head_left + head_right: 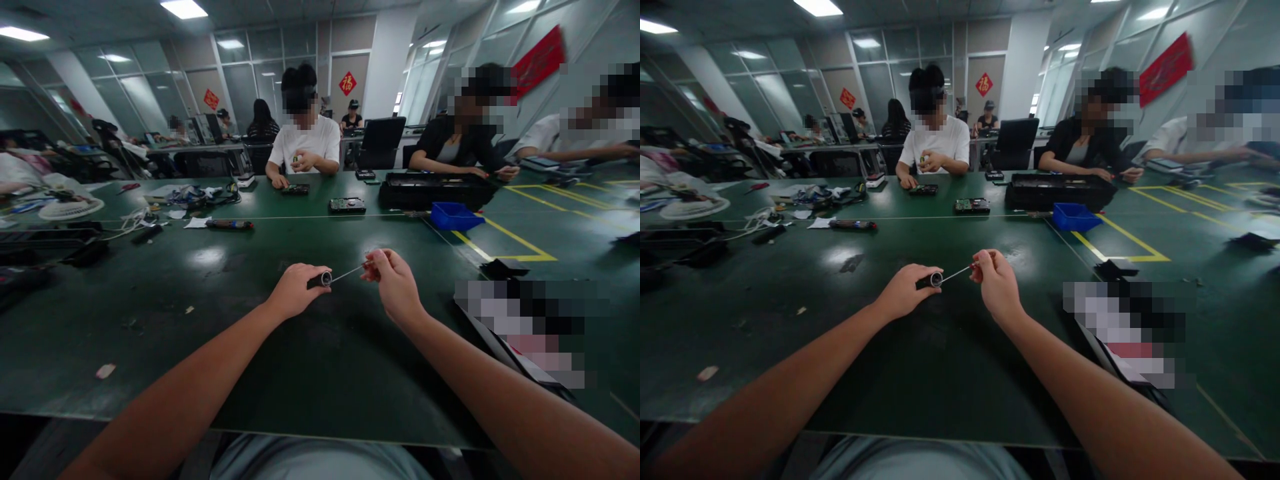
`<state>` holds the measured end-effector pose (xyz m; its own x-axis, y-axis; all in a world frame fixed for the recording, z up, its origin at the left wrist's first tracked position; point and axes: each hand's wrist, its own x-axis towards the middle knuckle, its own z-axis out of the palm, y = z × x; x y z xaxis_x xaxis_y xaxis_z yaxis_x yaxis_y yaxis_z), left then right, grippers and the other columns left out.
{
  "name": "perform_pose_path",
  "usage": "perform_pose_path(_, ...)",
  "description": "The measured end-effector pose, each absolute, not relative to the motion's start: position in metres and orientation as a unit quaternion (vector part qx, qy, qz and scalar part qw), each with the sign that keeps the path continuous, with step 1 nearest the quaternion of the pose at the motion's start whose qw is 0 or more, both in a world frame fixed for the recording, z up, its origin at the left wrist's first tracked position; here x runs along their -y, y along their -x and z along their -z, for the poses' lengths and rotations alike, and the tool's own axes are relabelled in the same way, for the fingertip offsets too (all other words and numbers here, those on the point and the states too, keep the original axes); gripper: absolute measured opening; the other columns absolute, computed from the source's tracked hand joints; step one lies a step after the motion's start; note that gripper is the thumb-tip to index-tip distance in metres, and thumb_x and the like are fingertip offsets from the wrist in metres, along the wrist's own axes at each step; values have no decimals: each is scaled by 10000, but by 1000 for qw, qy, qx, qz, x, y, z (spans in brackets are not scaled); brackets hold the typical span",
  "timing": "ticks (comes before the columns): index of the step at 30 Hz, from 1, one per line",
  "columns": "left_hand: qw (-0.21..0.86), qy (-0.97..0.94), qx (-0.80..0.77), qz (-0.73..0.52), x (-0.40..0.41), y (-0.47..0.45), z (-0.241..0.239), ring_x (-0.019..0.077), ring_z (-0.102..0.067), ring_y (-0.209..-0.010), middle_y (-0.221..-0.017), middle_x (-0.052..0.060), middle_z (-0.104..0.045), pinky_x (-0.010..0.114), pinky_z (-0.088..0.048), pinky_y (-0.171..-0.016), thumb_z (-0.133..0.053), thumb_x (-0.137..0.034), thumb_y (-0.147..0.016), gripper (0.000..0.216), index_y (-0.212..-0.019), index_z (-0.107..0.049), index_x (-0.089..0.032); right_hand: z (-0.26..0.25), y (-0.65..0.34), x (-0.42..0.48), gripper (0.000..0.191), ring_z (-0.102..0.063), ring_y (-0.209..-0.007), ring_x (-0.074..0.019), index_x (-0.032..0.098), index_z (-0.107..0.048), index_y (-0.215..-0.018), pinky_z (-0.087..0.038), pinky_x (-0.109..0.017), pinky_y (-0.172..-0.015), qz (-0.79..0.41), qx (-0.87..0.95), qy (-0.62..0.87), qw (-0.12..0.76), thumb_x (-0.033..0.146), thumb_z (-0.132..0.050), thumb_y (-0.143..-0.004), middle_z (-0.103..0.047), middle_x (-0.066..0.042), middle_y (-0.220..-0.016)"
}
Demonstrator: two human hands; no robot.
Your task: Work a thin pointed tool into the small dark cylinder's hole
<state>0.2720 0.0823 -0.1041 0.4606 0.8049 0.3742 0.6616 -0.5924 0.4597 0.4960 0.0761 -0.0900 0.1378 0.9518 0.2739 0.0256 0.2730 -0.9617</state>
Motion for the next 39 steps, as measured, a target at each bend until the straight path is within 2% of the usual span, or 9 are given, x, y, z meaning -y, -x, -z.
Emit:
perform_pose_path(3, 121, -849, -431, -280, -82, -272, 103, 231, -620, -1073, -1160, 33, -712, 438, -413, -1028, -702, -354, -888, 377, -1250, -648, -262, 89, -496, -75, 256, -597, -662, -160, 225, -604, -910, -495, -325, -648, -372, 546, 442, 606, 460, -512, -948, -624, -2, -745)
perform_pose_path(11, 110, -853, -433, -272, -83, -271, 105, 234, -612, -1075, -1159, 25, -713, 433, -399, -1006, -740, -364, -859, 418, -1256, -650, -271, 78, -495, -66, 291, -598, -662, -182, 211, -591, -892, -457, -340, -655, -265, 620, 511, 533, 451, -447, -973, -641, -23, -718)
perform_pose_path(19, 143, -832, -458, -277, -84, -269, 103, 256, -603, -1022, -1129, 45, -712, 432, -431, -940, -739, -369, -852, 402, -1236, -671, -269, 75, -495, -65, 283, -595, -671, -191, 220, -581, -873, -428, -339, -656, -213, 644, 533, 505, 429, -424, -981, -630, -17, -706)
perform_pose_path(22, 197, -803, -463, -319, -83, -270, 103, 261, -607, -1044, -1132, 55, -704, 425, -434, -949, -747, -382, -841, 389, -1203, -685, -256, 75, -495, -66, 279, -594, -674, -192, 220, -583, -870, -425, -341, -662, -210, 642, 541, 501, 423, -425, -980, -631, -18, -706)
perform_pose_path(27, 382, -656, -447, -474, -85, -276, 105, 223, -623, -1031, -1127, 82, -677, 377, -460, -944, -699, -323, -868, 329, -1170, -656, -201, 75, -495, -65, 286, -599, -688, -196, 220, -583, -867, -425, -345, -672, -221, 638, 542, 501, 436, -433, -977, -634, -21, -716)
perform_pose_path(32, 509, -520, -405, -554, -90, -276, 109, 159, -609, -820, -1011, 67, -627, 297, -500, -744, -522, -364, -963, 328, -1256, -540, -218, 74, -496, -64, 284, -593, -680, -191, 221, -583, -869, -423, -339, -662, -228, 640, 539, 497, 432, -429, -981, -626, -14, -709)
perform_pose_path(34, 495, -537, -415, -542, -90, -274, 108, 145, -577, -737, -927, 51, -601, 264, -468, -642, -493, -403, -972, 292, -1177, -553, -205, 74, -496, -64, 283, -595, -685, -190, 221, -584, -874, -426, -338, -666, -232, 641, 537, 497, 430, -428, -983, -627, -14, -714)
perform_pose_path(36, 420, -607, -459, -495, -87, -273, 104, 149, -557, -707, -864, 37, -589, 265, -446, -618, -523, -446, -959, 292, -1100, -578, -197, 75, -496, -64, 283, -596, -686, -190, 220, -586, -879, -430, -338, -667, -236, 642, 533, 497, 429, -428, -985, -627, -13, -715)
perform_pose_path(39, 257, -722, -505, -398, -80, -274, 98, 194, -595, -844, -941, 49, -634, 326, -480, -769, -609, -423, -922, 282, -1098, -616, -203, 75, -495, -64, 286, -592, -679, -188, 219, -586, -880, -431, -337, -664, -237, 644, 529, 500, 430, -425, -987, -622, -10, -708)
